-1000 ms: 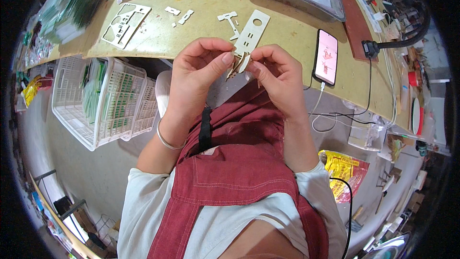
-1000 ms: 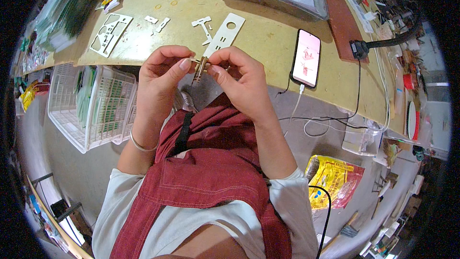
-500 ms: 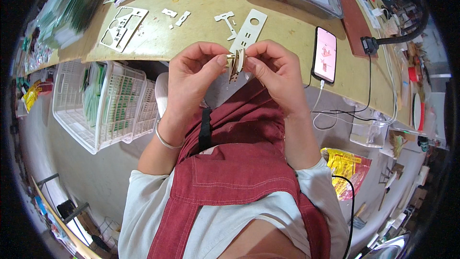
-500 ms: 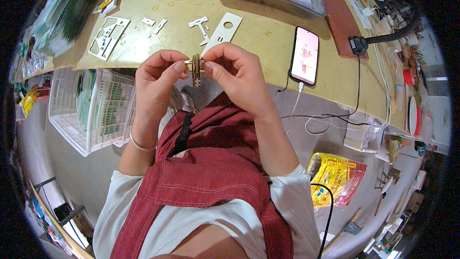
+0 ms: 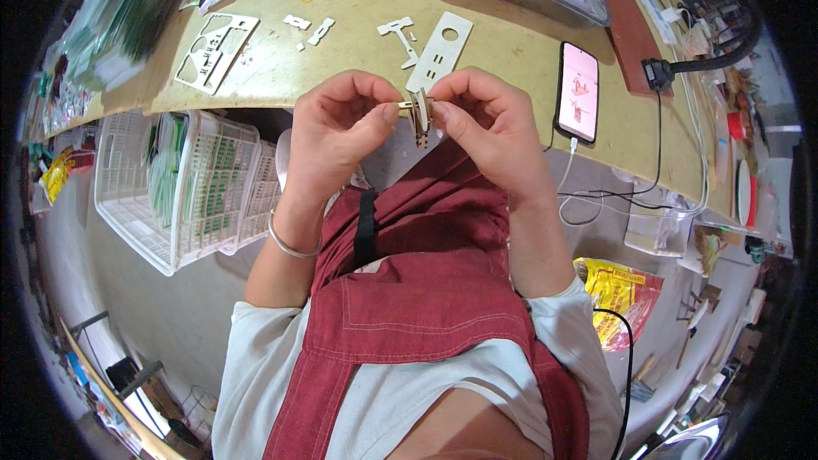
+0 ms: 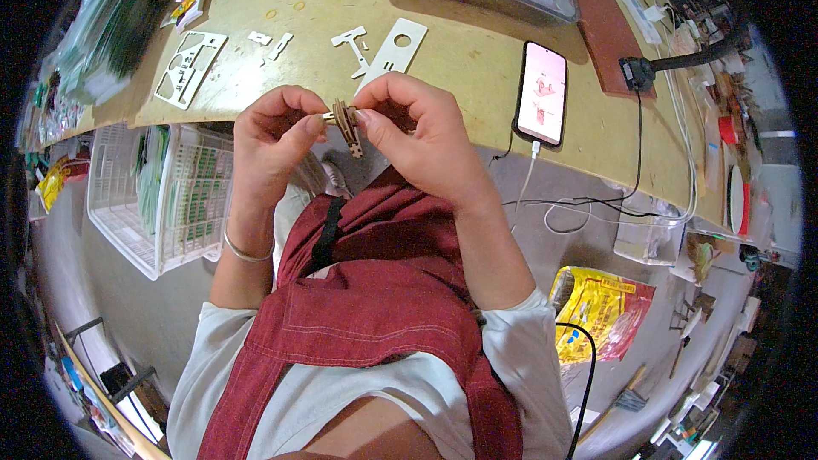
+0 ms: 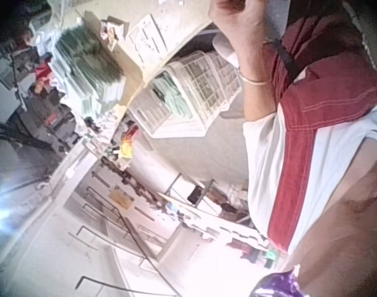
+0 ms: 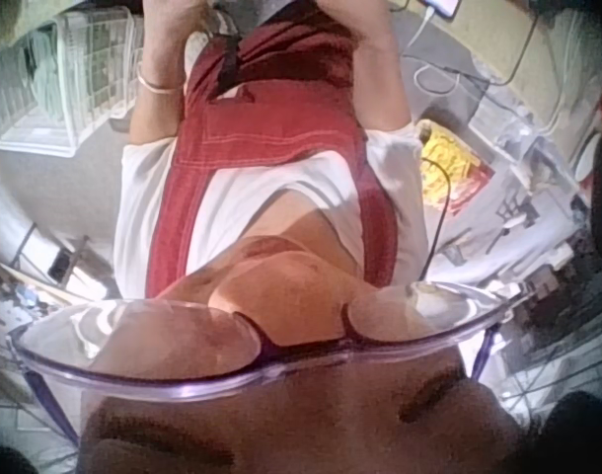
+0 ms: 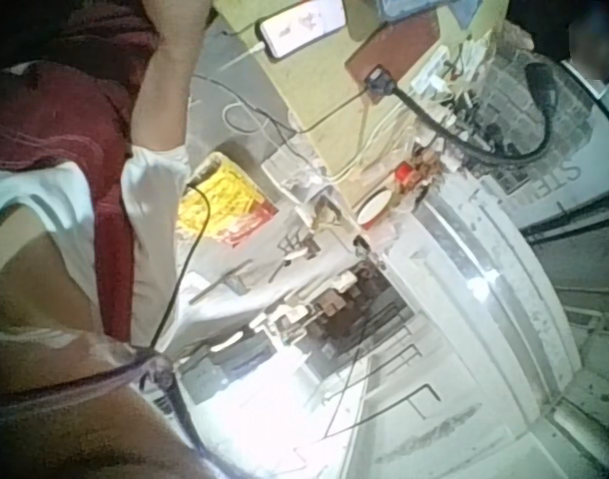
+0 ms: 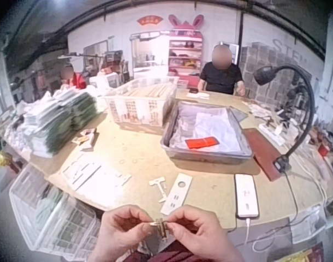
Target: The person assembles small white plastic components by hand, snapping pieces together and stacking them on the table. They handle multiple small parts, aligning and joining them into a compact assembly.
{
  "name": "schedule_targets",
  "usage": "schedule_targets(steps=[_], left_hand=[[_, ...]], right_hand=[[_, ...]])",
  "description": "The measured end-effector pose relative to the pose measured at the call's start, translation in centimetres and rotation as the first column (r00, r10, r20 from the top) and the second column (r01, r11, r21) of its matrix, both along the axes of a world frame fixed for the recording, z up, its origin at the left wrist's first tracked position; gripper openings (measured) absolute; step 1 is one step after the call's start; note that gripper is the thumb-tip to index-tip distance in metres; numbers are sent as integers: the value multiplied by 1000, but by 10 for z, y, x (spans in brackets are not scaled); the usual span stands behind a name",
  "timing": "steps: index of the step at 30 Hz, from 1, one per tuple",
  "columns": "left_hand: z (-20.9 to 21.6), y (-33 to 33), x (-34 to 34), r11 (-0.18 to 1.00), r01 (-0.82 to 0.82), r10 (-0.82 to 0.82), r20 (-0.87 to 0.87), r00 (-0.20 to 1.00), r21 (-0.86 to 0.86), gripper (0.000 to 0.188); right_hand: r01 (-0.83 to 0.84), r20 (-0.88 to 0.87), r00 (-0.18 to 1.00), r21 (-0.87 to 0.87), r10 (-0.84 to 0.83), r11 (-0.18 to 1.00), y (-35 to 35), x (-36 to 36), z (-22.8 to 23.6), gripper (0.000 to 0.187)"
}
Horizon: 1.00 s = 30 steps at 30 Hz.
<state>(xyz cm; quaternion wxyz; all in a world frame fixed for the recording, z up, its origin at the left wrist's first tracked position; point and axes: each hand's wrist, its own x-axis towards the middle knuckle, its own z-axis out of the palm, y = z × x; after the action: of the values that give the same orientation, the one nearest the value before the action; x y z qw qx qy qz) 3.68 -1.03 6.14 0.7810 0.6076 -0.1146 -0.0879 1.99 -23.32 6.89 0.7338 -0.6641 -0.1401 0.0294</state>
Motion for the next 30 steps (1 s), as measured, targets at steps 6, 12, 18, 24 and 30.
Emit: schedule_targets(steps=[6, 12, 18, 24, 30], left_hand=[[-4, -2, -2, 1000, -25, 25, 54, 998, 6, 16], [-2, -7, -3, 994, -98, 88, 178, 980, 46, 16], [-1, -8, -3, 991, -117, 100, 212, 972, 70, 17], [-5, -13, -7, 994, -107, 110, 150, 982, -31, 17], [-6, -14, -8, 987, -94, 101, 54, 993, -130, 14]], right_hand=[[86, 75, 994, -38, -83, 996, 8, -5, 2, 10], [105, 98, 990, -83, -96, 991, 7, -6, 3, 9], [139, 138, 983, -110, -124, 984, 7, -5, 0, 7], [127, 104, 987, -27, -124, 992, 10, -6, -1, 6], [110, 132, 985, -10, -108, 994, 12, -7, -3, 10]])
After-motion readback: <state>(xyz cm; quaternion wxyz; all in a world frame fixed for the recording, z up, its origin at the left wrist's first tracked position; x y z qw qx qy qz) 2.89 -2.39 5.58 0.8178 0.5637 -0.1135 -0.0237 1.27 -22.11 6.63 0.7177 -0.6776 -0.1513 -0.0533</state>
